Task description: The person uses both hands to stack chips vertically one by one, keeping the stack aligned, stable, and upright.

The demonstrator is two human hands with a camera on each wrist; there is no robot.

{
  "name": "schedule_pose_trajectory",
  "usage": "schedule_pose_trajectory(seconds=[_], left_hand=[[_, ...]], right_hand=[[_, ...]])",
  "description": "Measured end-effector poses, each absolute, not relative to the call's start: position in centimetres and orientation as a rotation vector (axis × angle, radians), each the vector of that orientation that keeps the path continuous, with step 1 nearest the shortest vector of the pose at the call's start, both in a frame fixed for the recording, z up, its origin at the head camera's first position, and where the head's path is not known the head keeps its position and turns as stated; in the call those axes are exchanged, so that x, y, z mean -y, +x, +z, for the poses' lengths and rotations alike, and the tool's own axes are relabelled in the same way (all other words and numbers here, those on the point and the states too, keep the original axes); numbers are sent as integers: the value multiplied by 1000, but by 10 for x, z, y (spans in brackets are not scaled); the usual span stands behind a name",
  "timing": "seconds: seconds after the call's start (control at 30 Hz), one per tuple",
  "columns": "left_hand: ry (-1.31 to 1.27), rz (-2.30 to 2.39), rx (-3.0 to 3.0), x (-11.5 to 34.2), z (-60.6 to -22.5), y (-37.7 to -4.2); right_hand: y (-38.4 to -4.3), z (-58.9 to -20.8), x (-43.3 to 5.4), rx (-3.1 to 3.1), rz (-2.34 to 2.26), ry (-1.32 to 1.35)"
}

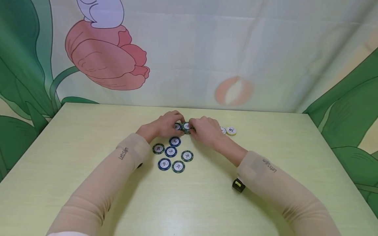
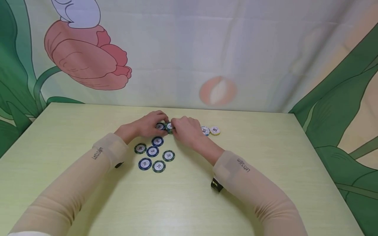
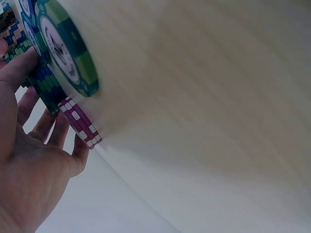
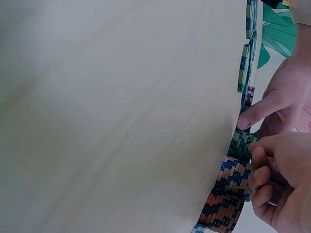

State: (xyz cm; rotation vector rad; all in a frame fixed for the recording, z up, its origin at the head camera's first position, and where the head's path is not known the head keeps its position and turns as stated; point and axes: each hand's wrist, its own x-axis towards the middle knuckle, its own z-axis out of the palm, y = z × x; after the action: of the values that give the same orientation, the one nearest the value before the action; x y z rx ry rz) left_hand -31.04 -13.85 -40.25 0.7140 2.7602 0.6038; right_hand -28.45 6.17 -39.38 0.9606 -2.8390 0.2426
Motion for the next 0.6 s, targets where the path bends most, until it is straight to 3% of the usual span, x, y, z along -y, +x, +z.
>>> schedule_pose_trajectory(seconds=[0.6], left_hand=[[698,597,-2756,137,-403,-310]], right_hand=[[-285,-393,-59,2888,202,900]])
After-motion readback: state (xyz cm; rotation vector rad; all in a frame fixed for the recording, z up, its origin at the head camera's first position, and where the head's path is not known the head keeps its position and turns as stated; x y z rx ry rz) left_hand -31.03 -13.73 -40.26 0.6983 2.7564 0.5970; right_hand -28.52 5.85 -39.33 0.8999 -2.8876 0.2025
